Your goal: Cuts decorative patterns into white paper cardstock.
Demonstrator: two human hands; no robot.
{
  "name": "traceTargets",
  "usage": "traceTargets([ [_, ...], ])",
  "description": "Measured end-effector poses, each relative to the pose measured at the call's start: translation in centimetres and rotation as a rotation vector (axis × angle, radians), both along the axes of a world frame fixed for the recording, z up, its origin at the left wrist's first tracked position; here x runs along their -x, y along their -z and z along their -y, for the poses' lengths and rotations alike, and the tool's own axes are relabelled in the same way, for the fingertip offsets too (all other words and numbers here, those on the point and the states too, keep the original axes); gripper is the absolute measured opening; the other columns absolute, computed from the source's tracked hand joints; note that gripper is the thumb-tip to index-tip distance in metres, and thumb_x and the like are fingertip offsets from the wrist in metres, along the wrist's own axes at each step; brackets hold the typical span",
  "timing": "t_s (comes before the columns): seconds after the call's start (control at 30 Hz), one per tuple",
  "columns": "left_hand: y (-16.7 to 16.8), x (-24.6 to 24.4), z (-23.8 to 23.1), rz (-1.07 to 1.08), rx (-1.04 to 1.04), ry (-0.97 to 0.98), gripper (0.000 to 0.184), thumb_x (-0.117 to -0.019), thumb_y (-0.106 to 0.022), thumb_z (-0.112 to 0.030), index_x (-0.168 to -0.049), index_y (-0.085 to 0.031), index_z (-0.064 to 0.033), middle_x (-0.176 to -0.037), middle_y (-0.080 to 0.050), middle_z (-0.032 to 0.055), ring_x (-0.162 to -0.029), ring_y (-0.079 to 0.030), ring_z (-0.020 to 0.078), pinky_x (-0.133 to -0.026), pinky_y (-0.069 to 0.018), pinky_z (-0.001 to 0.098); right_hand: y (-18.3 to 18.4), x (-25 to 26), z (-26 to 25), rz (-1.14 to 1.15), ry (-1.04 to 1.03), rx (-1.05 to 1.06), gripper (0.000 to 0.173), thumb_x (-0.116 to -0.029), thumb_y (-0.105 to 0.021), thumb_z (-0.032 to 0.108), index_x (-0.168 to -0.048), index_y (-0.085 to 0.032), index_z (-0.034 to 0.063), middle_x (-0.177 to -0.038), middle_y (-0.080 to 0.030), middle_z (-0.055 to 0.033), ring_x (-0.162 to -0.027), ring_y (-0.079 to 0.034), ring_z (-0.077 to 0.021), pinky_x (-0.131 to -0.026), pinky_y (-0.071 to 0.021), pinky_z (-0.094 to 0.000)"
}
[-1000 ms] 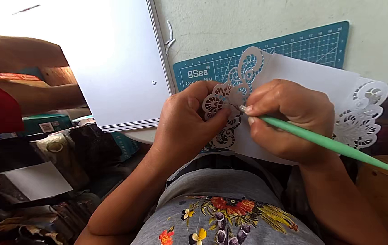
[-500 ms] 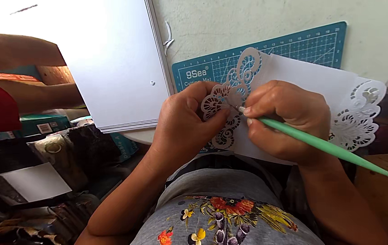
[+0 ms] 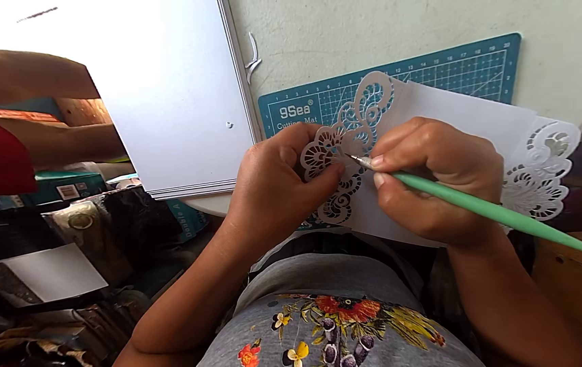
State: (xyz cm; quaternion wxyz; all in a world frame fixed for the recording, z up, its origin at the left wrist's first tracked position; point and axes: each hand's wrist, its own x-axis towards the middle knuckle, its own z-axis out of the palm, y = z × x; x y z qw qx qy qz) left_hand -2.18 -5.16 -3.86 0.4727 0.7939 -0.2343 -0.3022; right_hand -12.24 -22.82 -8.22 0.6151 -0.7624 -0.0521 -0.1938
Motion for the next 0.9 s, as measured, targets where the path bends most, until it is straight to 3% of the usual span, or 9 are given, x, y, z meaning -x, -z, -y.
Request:
traceTargets([
  [0.9,0.34,-0.11,-0.01,0.031,-0.004,-0.024,0.014,-0.0897,-0.072,-0.009,-0.102,-0.065,-0.0085,-0.083,-0.070,-0.0084,-0.071,-0.066,-0.0061,-0.063,-0.0553,0.0104,0.00,0.00,-0.28,0.012,0.019,0.122,0.009,-0.0853,-0.059,0.003,-0.084,-0.063,-0.0045,-0.087,-0.065,-0.0114,-0.081,-0.059,-0.0055,-0.068,-0.0453,-0.0136],
])
